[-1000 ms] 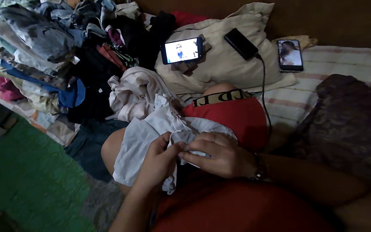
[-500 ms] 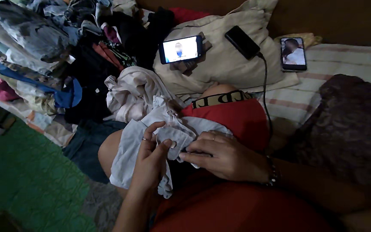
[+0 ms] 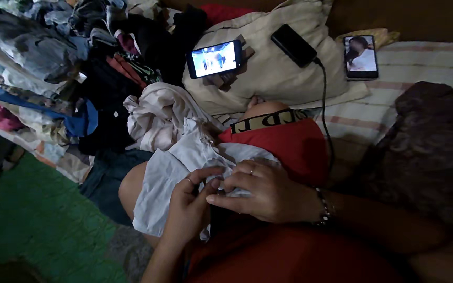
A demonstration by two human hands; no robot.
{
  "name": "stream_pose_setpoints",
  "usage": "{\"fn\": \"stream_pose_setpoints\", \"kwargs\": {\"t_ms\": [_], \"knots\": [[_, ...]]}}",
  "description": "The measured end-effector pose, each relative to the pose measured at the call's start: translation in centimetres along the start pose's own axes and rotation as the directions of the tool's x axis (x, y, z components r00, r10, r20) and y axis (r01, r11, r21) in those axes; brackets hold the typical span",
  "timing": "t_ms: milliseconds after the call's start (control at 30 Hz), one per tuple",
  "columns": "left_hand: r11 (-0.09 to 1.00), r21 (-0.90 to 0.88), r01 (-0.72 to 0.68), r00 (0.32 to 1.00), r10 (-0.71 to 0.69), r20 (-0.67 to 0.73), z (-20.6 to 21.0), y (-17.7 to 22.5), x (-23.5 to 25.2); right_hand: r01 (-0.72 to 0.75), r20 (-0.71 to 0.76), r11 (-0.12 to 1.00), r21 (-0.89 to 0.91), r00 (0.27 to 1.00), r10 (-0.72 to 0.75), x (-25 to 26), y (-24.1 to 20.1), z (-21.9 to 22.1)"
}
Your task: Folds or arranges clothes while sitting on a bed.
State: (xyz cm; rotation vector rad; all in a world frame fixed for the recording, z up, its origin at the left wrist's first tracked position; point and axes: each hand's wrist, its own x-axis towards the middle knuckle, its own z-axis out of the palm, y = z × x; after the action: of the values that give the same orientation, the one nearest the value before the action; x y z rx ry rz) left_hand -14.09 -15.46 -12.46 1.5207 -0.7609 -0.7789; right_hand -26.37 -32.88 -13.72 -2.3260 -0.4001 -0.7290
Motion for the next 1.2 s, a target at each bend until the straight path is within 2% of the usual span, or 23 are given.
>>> {"fn": "stream_pose_setpoints", "kwargs": {"t_ms": [200,333,433,600,700,867,1067,1200], "knots": [[0.999,-0.019,0.03,0.999,-0.031,-0.019,0.1,0.2,0.2,-0.044,-0.083,0.999,-0.032,0.996,0.041,-0.7,0.3,0.4],[0.99,0.144,-0.002,0.999,-0.004,0.043,0.0,0.8,0.5,0.007,-0.125,0.997,-0.073,0.992,-0.016,-1.3,0.4,0.5],[0.975,0.221,0.029,0.998,-0.041,0.051,0.6,0.7,0.7,0.033,-0.13,0.996,-0.086,0.991,-0.044,-1.2,0.1,0.5],[0.994,0.08,0.07,0.997,-0.074,0.038,0.7,0.6,0.8,-0.016,-0.054,0.998,-0.053,0.998,0.013,-0.3,0.1,0.2],[0.991,0.12,0.052,0.995,-0.061,0.074,0.3,0.4,0.8,-0.006,-0.041,1.0,-0.023,0.999,0.006,-0.5,0.3,0.4],[0.991,0.128,0.03,0.996,-0.04,0.078,0.3,0.6,0.7,-0.081,-0.085,0.993,-0.081,0.994,0.074,-0.7,0.3,0.8],[0.993,0.104,-0.055,0.979,0.034,0.201,-1.0,0.5,0.6,-0.106,-0.154,0.987,-0.123,0.984,0.087,-0.7,0.5,0.9],[0.982,0.191,0.0,0.992,-0.024,0.124,-0.6,0.6,0.5,-0.107,-0.154,0.984,-0.142,0.984,0.085,-0.8,0.9,1.2]]}}
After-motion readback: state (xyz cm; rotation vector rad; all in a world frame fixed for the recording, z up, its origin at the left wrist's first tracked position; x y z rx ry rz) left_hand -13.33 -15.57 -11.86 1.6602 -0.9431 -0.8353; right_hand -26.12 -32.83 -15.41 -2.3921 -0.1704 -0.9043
